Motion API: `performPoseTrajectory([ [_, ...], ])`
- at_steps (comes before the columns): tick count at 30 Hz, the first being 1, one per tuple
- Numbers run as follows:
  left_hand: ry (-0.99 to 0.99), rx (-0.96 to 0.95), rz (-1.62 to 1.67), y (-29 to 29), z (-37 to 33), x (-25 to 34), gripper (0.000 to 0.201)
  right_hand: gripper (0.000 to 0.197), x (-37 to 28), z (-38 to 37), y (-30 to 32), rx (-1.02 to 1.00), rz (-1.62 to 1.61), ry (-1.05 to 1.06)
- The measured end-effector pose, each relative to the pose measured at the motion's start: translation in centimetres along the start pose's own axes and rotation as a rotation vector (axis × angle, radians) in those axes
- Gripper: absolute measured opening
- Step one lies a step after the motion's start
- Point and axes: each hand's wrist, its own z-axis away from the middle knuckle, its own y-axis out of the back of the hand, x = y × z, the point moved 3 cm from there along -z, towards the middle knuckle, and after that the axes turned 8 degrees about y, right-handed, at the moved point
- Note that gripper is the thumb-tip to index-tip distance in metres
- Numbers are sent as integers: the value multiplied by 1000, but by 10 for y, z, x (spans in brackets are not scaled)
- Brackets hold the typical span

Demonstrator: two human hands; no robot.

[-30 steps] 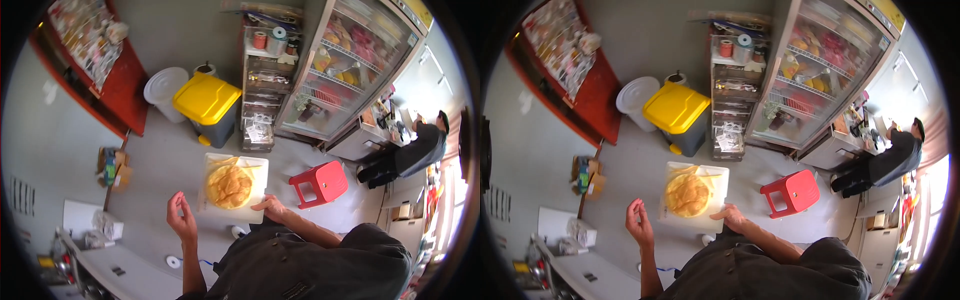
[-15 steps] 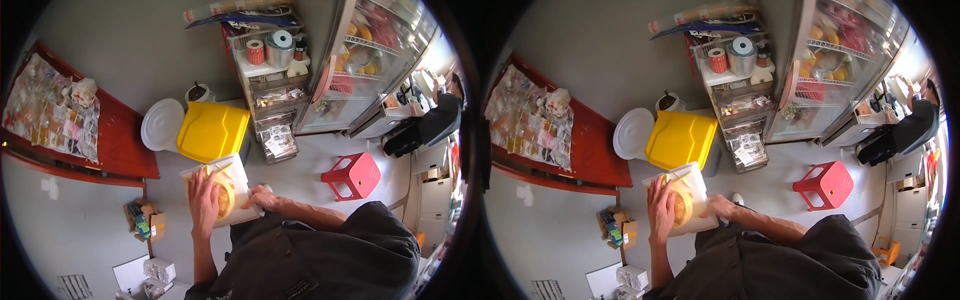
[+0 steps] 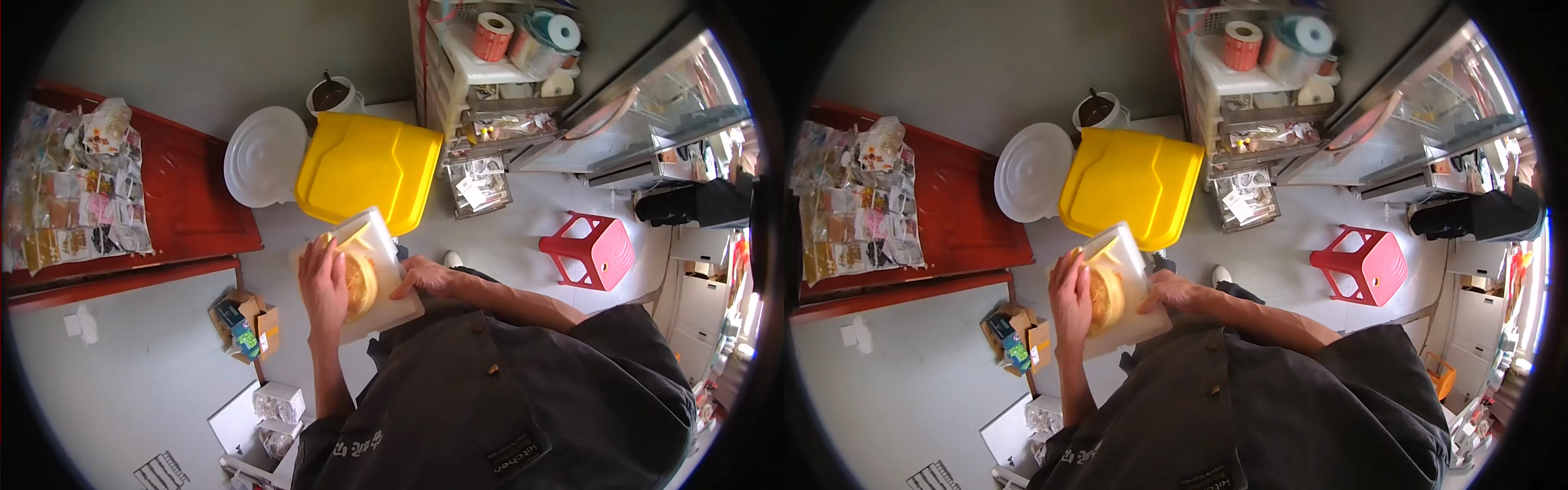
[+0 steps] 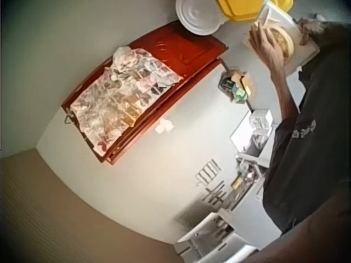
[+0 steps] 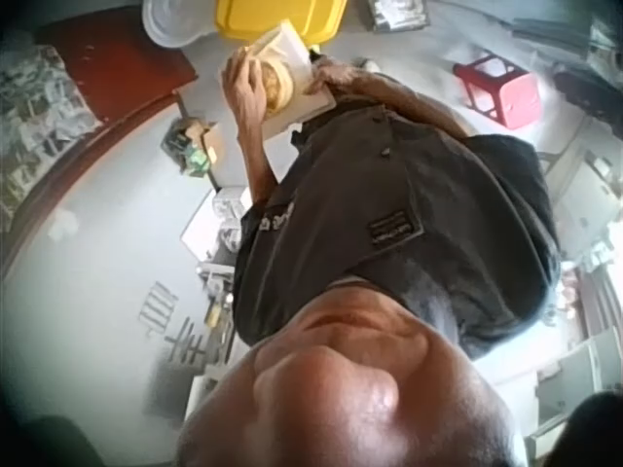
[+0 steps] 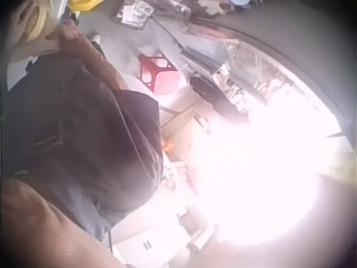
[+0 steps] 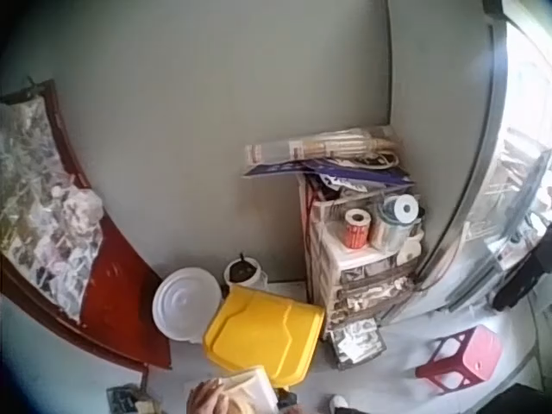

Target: The recorder retrieves cake bases from a refrigerator, brings them to a workstation, trims a cake base, and prepares frosting for decorating.

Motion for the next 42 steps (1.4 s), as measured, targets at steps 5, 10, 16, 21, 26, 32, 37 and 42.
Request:
performPoseTrajectory([
  [5,138,109,14,27,4,-48,31,47,-4,-60,-28,-121,131,-99],
  [10,276,163,19,25,13,-89,28,50,9,-87,-47,-212,-12,-213],
  [16,347,-266,253,-37,-52,-121,33,51,41,-107,0,-134,-327,-293],
  [21,454,-889,339,-101,-140,-134,56,47,15,-137,57,33,-526,-313],
  [26,782,-1301,434,-143,-196,-103,57,34,34,-157,102,296,-659,-219],
  [32,603,-1206,485,-181,-215,-111,56,39,5,-158,118,391,-650,-142],
  [37,-103,-462,245,-213,-173,-210,59,42,3,-196,60,523,-398,-235],
  [42,388,-1061,542,-172,-201,-128,60,44,-5,-146,92,421,-586,-155],
])
